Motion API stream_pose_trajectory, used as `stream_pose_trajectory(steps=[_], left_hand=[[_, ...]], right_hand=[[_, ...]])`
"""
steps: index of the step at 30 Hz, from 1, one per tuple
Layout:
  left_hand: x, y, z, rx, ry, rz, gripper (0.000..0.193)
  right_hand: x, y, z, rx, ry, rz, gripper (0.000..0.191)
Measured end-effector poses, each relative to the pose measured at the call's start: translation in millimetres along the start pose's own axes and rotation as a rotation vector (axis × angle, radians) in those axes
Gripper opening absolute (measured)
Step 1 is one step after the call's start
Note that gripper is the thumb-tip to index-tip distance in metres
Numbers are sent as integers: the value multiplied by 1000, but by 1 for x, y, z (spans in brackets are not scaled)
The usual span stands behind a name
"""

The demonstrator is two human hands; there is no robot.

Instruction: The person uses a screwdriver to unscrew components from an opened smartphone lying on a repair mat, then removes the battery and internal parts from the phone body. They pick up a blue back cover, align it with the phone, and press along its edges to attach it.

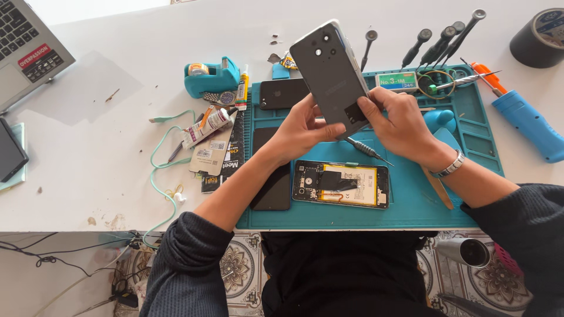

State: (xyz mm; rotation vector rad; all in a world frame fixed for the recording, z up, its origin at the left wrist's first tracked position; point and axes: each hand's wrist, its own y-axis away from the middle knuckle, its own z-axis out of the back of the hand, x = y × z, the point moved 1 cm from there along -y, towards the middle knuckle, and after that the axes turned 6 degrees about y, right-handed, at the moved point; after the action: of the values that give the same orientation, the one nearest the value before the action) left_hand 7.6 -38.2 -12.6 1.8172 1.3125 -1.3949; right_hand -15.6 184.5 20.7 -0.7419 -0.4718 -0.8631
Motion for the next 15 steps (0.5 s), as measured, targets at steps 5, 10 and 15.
stream_pose_trajectory(steps=[5,10,15], left_hand=[[2,-1,1,-51,-128,-70,52],[-1,0,-2,-168,-100,11,47],[-4,1,-6,-213,-105,39,48]], right_hand=[[-1,1,-1,51,-73,-84,24],[1,3,-3,67,-74,51,22],[0,3,-4,80,-109,51,19]])
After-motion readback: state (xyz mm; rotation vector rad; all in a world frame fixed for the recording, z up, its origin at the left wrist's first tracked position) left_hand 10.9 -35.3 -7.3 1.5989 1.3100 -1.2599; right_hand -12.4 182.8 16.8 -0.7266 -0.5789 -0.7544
